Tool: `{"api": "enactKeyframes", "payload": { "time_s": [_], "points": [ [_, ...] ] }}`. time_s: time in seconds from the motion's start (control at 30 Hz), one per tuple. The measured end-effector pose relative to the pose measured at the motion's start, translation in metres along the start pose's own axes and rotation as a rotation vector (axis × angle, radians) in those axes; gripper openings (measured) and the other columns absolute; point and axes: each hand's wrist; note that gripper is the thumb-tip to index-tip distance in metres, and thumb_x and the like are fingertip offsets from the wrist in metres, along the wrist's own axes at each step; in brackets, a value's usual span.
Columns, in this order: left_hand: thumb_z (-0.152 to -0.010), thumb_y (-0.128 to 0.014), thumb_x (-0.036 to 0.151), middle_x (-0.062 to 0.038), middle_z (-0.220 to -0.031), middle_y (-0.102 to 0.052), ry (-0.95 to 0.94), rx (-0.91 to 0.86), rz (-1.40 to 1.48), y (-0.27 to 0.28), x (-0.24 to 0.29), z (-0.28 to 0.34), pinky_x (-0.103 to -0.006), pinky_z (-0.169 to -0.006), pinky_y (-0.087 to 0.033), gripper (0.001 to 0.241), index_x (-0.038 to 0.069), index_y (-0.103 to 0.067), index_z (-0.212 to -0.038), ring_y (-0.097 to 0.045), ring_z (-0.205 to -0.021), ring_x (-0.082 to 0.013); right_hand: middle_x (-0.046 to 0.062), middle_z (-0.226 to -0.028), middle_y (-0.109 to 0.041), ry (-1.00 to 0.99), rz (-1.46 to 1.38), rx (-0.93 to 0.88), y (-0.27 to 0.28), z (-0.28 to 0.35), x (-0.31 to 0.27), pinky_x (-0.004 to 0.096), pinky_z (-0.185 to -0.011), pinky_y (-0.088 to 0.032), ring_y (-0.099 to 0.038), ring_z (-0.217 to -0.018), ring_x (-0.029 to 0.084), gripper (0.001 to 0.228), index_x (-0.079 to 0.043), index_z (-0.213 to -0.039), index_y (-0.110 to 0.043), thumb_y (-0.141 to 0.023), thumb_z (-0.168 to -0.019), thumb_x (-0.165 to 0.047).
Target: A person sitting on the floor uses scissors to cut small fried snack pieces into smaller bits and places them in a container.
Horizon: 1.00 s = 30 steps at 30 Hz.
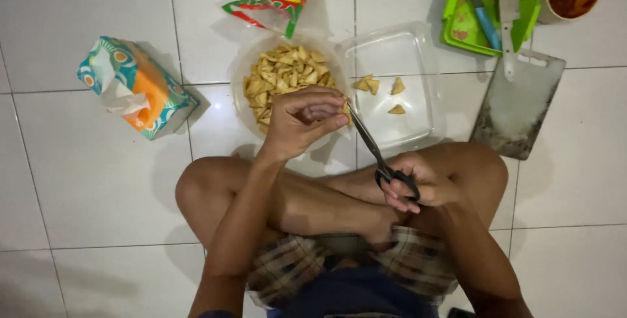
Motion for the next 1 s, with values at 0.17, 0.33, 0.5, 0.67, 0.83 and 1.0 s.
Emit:
{"api": "enactKeyframes", "payload": {
  "time_s": [0.17,0.33,0.5,0.67,0.83,1.0],
  "points": [
    [-0.083,-0.085,-0.005,-0.016,-0.106,-0.072,0.04,-0.027,-0.026,-0.03,-0.001,-0.005,-0.0284,-0.079,-0.064,0.029,-0.007,-0.073,-0.109,-0.073,-0.09,-0.0146,0.019,-0.051,-0.057,0.037,-0.118,0.044,0.004,0.029,-0.006,0.023,-0.032,-0.045,-0.054,-0.031,0.016,0.051,0.009,-0.076,-0.056,-0.059,-0.104,-0.034],
    [-0.08,-0.088,-0.002,-0.014,-0.107,-0.071,0.114,-0.004,-0.055,-0.065,-0.003,-0.013,-0.0274,-0.082,-0.063,0.033,-0.005,-0.073,-0.109,-0.072,-0.089,-0.0133,0.013,-0.063,-0.058,-0.038,0.377,-0.001,0.008,0.054,-0.04,0.027,-0.035,-0.047,-0.06,-0.048,0.021,0.043,0.002,-0.086,-0.055,-0.05,-0.108,-0.035],
    [-0.079,-0.088,-0.003,-0.013,-0.106,-0.071,0.114,-0.051,-0.04,-0.085,0.009,-0.003,-0.0267,-0.083,-0.063,0.034,-0.005,-0.073,-0.11,-0.073,-0.088,-0.0135,0.014,-0.07,-0.055,0.07,-0.049,0.188,-0.013,0.082,-0.023,0.024,-0.033,-0.05,-0.062,-0.054,0.022,0.05,0.002,-0.086,-0.053,-0.059,-0.103,-0.045],
    [-0.084,-0.083,-0.007,-0.02,-0.106,-0.07,0.036,-0.122,0.029,-0.088,0.019,0.034,-0.0349,-0.083,-0.064,0.033,-0.011,-0.07,-0.115,-0.075,-0.091,-0.0236,0.016,-0.069,-0.059,0.255,0.099,0.166,-0.07,0.083,-0.019,0.025,-0.032,-0.052,-0.063,-0.051,0.021,0.039,0.005,-0.086,-0.055,-0.061,-0.104,-0.029],
    [-0.091,-0.077,-0.002,-0.016,-0.1,-0.075,-0.025,-0.054,0.037,-0.08,0.036,0.079,-0.032,-0.083,-0.064,0.028,-0.009,-0.07,-0.117,-0.075,-0.09,-0.0191,0.018,-0.073,-0.051,0.23,-0.069,0.142,-0.076,0.093,0.04,0.027,-0.028,-0.045,-0.06,-0.048,0.027,0.044,0.003,-0.086,-0.054,-0.05,-0.107,-0.035],
    [-0.087,-0.081,-0.001,-0.015,-0.102,-0.073,-0.073,0.009,0.11,-0.065,0.04,0.103,-0.0321,-0.085,-0.063,0.041,-0.006,-0.066,-0.124,-0.075,-0.092,-0.019,0.019,-0.069,-0.048,0.168,-0.061,0.184,-0.095,0.083,0.056,0.028,-0.022,-0.037,-0.056,-0.04,0.028,0.049,0.005,-0.087,-0.05,-0.053,-0.104,-0.041]
  ]
}}
Point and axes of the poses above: each hand's wrist, its own z-axis away from the middle knuckle, its own y-axis out of the back of the hand, x = y × z
